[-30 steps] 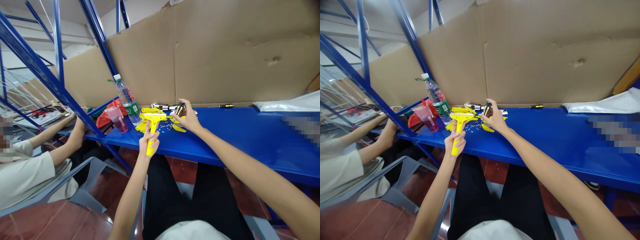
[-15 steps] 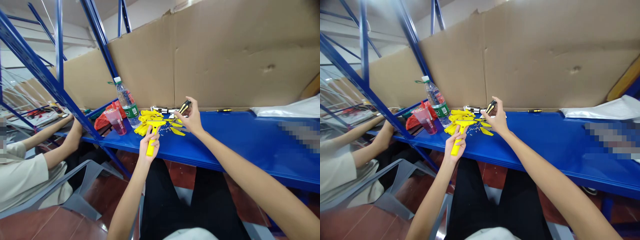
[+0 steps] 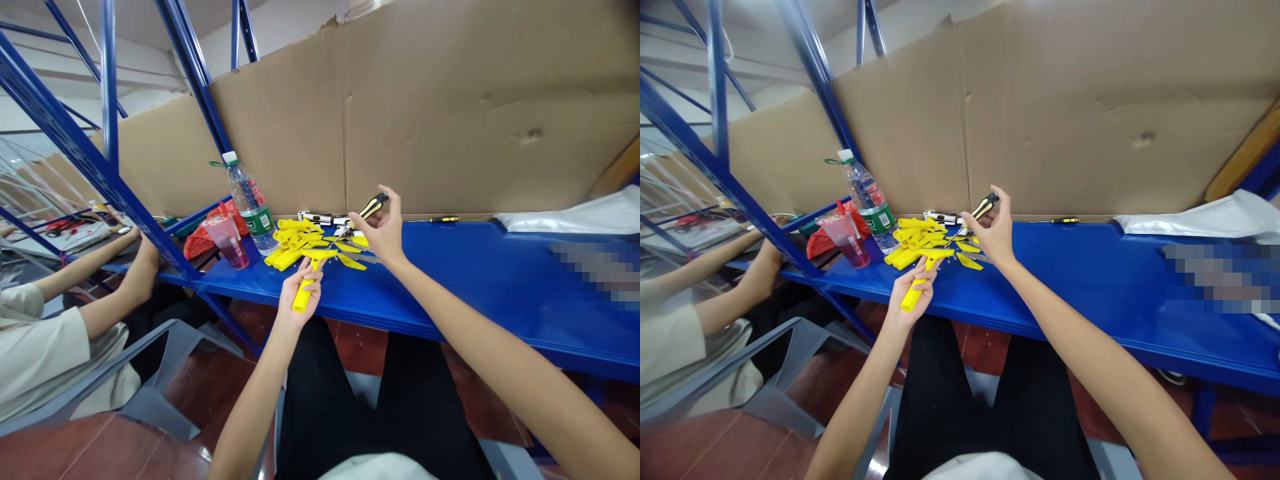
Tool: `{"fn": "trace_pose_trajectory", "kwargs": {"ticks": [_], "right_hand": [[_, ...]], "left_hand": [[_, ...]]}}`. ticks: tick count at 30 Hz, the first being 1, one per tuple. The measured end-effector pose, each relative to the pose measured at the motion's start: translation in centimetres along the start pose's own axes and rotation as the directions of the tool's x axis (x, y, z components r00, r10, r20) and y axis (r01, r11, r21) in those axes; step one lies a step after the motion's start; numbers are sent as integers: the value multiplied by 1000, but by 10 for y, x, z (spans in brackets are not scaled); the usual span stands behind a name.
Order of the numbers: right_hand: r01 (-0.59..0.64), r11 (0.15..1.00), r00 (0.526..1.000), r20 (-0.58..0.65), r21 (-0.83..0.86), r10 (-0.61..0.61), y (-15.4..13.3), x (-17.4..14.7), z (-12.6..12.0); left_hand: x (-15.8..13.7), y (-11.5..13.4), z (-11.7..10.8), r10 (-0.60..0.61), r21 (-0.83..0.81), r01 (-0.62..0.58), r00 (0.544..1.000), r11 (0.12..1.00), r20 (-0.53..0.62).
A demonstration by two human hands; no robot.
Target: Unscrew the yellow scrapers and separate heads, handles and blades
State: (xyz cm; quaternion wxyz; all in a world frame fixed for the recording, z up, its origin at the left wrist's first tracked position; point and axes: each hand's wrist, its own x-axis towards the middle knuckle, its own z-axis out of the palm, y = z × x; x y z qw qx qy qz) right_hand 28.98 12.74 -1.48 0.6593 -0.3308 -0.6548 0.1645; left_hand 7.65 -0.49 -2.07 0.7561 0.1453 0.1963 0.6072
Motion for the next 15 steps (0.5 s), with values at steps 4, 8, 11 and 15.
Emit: {"fn": "trace_pose_trajectory", "kwargs": {"ticks": [4,8,11,15], "right_hand": [[-27,999,1000,15,19,26,-2,-2,2],[-51,997,999,21,59,50,-6,-4,3],[-64,996,998,29,61,63,-6,-4,3],[-81,992,997,13,92,80,-4,-4,3]], "left_hand": [[-1,-1,1,-27,-55,28,999,998,23],[-1,-1,1,-35,-70,36,999,997,23],[-1,-2,0,-20,-30,21,999,999,26],[0,-2,0,-5,-19,6,999,1000,34]]}}
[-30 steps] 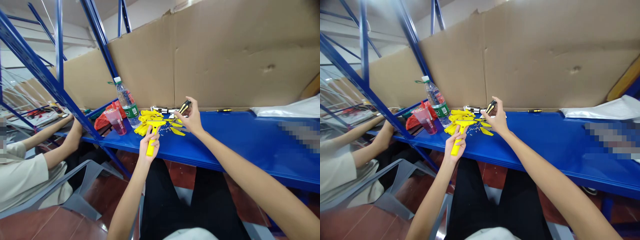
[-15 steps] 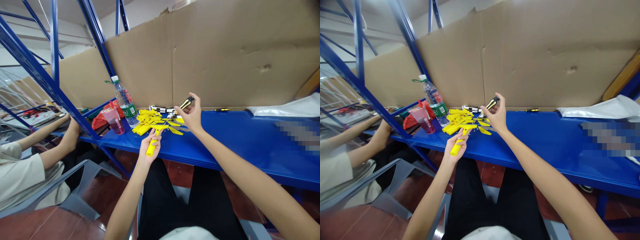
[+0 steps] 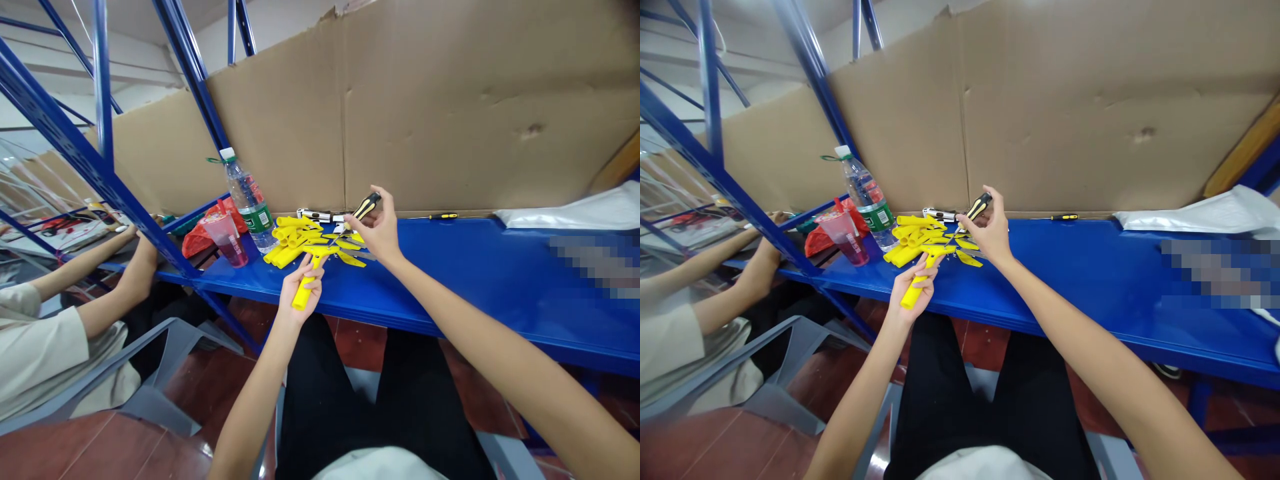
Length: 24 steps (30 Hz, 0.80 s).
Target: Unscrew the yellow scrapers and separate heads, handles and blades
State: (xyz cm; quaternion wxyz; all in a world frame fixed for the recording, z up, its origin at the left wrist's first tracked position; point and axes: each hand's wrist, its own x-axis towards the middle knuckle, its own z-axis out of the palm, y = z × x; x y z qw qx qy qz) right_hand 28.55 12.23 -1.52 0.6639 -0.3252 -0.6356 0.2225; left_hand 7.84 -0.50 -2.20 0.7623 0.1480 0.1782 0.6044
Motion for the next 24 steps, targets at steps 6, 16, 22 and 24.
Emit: {"fn": "trace_pose_trajectory", "kwargs": {"ticks": [6,16,22,24], "right_hand": [[19,999,1000,23,-35,-18,-2,-1,-1],[4,1000,1000,6,-18,-4,-6,-3,-1],[18,1000,1000,0,-2,-18,-5,-3,-1],[41,999,999,-14,15,-41,-1,-2,-1]], "left_hand": [[2,1,-2,6,13,-6,1000,1000,3],[1,0,0,-8,-20,8,1000,1000,6],[1,0,0,-2,1,2,1000,1000,-17],[1,-1,0,-7,-5,7,1000,1000,-13]]}}
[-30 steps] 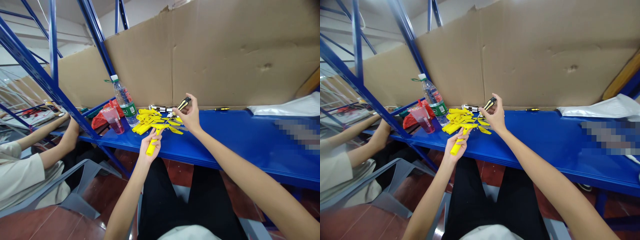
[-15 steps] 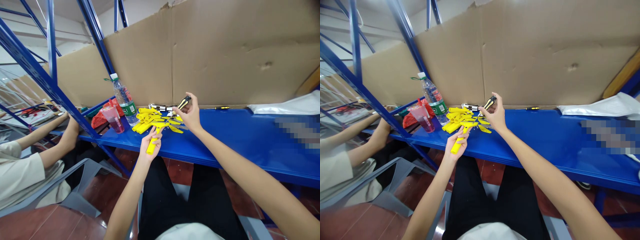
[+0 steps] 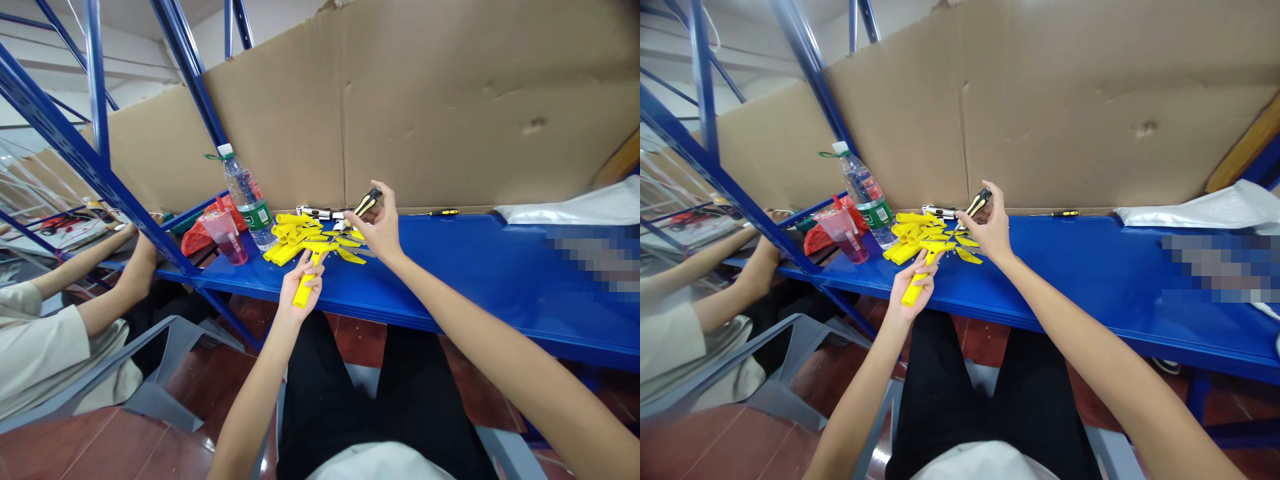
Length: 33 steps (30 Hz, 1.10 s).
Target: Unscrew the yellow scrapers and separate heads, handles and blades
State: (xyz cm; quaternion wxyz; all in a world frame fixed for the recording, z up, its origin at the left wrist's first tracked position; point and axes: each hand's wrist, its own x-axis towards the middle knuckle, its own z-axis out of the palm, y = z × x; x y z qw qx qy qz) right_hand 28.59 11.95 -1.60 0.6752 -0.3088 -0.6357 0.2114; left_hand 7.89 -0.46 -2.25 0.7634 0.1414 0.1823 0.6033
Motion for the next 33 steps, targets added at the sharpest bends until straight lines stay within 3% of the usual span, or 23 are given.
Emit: {"fn": "trace_pose_trajectory", "kwargs": {"ticks": [7,14,19,27,33], "right_hand": [[99,995,995,15,-4,-99,9,1,0],[180,984,976,129,-15,-177,-8,-5,-2],[183,983,965,186,19,-183,-12,-5,0],[234,972,969,88,-36,-230,-10,-3,-2],[157,987,976,143,47,-162,-12,-4,2]], "left_hand": [[1,-1,-2,-3,-55,4,1000,998,18],[2,-1,-4,12,-23,-11,1000,1000,15],[2,-1,-4,29,5,-29,1000,1000,3],[1,-4,-6,46,63,-47,999,997,17],[1,-3,-6,57,42,-57,998,997,17]]}}
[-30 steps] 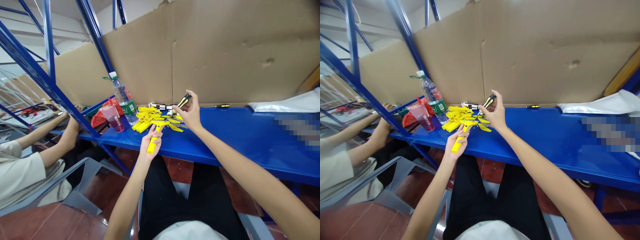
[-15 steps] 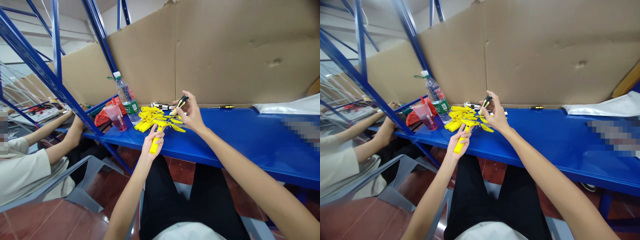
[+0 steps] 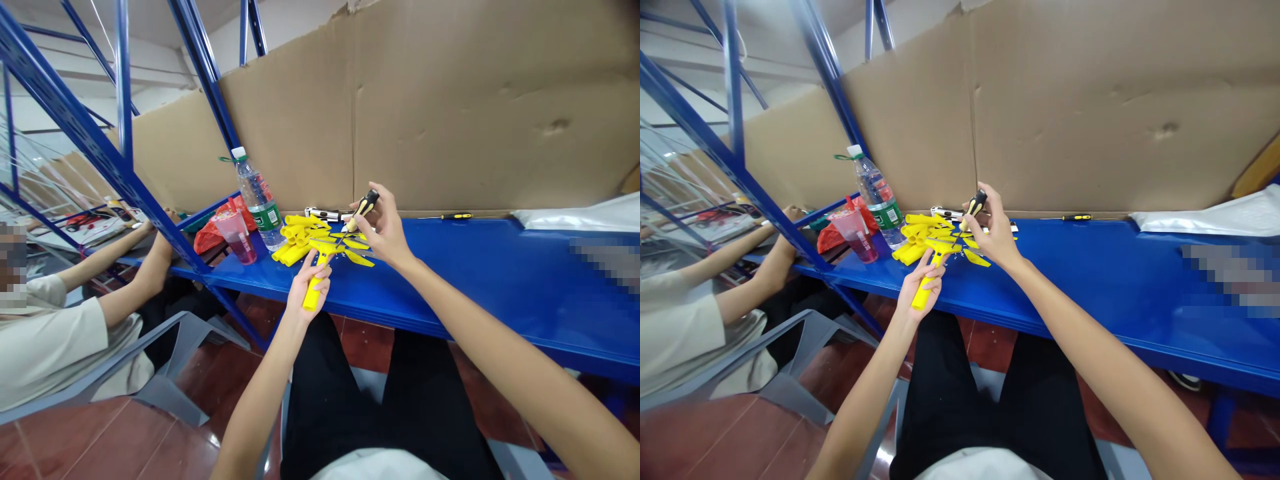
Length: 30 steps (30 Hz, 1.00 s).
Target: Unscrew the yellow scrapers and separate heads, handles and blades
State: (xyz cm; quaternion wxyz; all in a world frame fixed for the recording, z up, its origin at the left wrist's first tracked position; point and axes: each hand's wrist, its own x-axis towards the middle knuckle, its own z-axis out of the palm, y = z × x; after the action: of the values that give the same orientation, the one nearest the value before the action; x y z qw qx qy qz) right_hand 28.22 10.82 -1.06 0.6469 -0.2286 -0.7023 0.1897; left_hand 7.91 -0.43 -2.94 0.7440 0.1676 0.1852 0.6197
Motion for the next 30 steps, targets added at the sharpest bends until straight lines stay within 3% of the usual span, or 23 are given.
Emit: {"fn": "trace_pose_trajectory", "kwargs": {"ticks": [4,11,17,23,30], "right_hand": [[-7,998,997,-72,-59,3,4,1,-3],[-24,1000,999,31,10,24,1,-2,1],[0,998,999,-53,-66,-4,7,-3,2],[-43,999,999,21,9,43,1,-5,5],[-3,998,999,-45,-58,1,4,-3,3]], "left_hand": [[-1,0,2,-9,-4,9,1000,1000,-9],[-1,1,3,-5,3,5,1000,1000,-24],[0,2,1,-17,14,17,1000,1000,-17],[1,3,1,2,52,0,999,999,-39],[-2,0,3,-4,47,5,1000,999,-24]]}}
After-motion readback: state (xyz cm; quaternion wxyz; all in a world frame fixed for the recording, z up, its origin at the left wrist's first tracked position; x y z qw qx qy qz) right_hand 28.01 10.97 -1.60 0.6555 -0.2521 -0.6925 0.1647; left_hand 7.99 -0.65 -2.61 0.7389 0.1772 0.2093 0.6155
